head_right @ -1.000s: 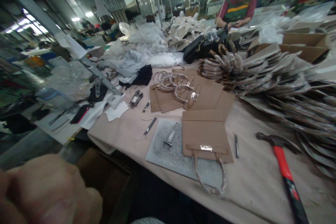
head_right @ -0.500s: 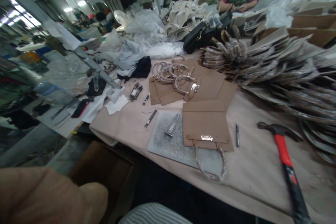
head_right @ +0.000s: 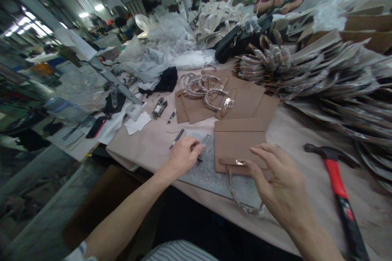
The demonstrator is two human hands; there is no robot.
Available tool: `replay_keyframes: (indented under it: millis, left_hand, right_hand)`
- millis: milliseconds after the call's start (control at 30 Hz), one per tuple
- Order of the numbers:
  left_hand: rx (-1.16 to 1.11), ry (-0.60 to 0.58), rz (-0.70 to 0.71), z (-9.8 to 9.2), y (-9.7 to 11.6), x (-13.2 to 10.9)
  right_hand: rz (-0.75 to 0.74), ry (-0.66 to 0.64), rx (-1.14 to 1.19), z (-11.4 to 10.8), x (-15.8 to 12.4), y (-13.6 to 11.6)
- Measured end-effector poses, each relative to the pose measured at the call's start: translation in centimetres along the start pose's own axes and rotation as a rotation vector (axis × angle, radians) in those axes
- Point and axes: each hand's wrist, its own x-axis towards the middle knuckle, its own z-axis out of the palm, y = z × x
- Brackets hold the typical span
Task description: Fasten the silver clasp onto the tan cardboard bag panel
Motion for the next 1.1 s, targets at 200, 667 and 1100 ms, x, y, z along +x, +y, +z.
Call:
replay_keyframes:
  millis: [200, 667, 1100]
  left_hand:
    - [0.228, -0.083, -0.071, 4.0, -5.0, 2.2]
    - [-0.424, -0.24, -0.313, 3.1, -6.6, 3.5]
    - [-0.622, -0.108, -0.017, 6.0, -7.2, 1.0]
  right_hand:
    - [-0.18, -0.151, -0.141, 5.8, -1.4, 3.1]
    - [-0.117, -0.103, -0.015, 5.9, -3.3, 3.6]
    - [-0.184, -0.046, 0.025, 6.1, -3.3, 3.9]
